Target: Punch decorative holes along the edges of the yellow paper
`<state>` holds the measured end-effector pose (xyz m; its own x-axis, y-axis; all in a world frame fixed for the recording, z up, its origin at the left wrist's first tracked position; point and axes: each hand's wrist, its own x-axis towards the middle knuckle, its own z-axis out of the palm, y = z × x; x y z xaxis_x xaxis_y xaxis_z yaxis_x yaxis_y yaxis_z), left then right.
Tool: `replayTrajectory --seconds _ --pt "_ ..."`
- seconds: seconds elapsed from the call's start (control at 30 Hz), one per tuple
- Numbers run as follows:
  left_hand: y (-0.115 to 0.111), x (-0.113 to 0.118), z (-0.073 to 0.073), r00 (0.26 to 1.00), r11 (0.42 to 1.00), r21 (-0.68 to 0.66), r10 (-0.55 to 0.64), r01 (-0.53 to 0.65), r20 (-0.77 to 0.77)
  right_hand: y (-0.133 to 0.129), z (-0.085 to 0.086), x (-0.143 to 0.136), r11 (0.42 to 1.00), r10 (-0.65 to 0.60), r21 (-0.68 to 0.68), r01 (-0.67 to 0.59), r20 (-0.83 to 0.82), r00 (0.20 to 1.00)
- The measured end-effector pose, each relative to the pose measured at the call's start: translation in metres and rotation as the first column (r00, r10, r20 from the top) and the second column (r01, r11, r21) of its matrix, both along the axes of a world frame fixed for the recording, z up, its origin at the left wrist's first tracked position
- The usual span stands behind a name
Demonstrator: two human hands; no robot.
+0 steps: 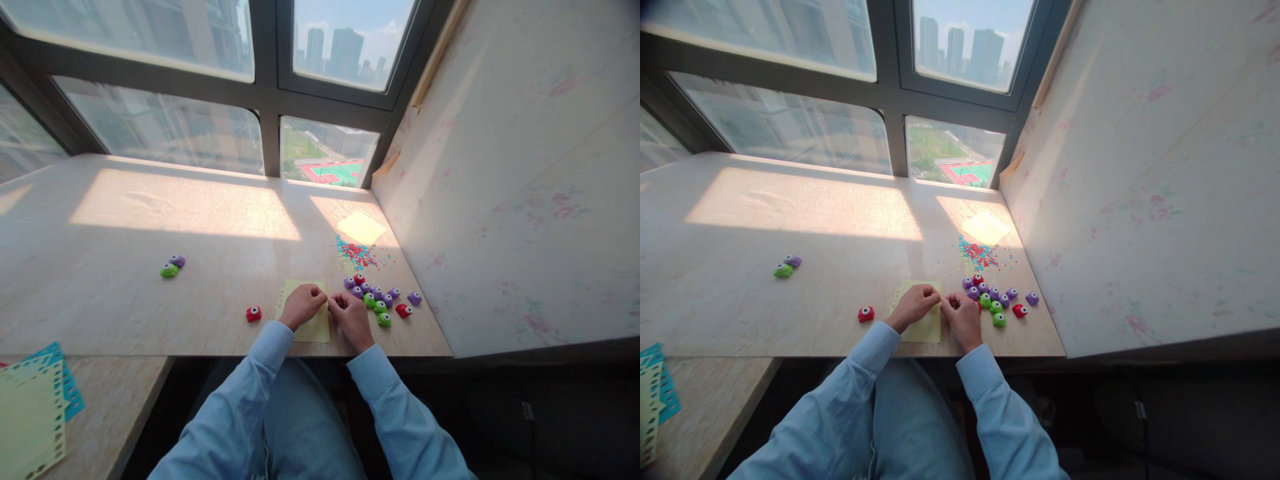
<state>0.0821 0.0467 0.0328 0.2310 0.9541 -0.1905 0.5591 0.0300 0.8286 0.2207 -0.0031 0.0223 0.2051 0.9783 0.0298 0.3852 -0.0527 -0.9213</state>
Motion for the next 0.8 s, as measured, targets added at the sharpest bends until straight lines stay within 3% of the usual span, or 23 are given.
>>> replayTrajectory --seconds 0.33,0.57,0.67,0.8 --pt "0.003 -0.007 -0.003 0.992 0.999 -0.033 0.027 -0.024 0.12 -0.007 0.002 0.003 0.999 -0.043 -0.027 0.039 -0.173 0.984" --pt "0.003 -0.004 -0.005 0.995 0.999 -0.021 0.038 -0.037 0.092 -0.023 0.011 0.009 0.985 -0.175 -0.063 0.164 -0.4 0.9" --pt "0.002 -0.005 -0.005 0.998 0.999 -0.02 0.031 -0.03 0.057 -0.026 0.02 0.019 0.976 -0.216 -0.082 0.2 -0.436 0.874" --pt "-0.006 -0.004 -0.004 0.998 0.997 0.076 -0.015 0.019 -0.054 -0.01 0.043 0.038 0.992 -0.126 -0.073 0.105 -0.401 0.907"
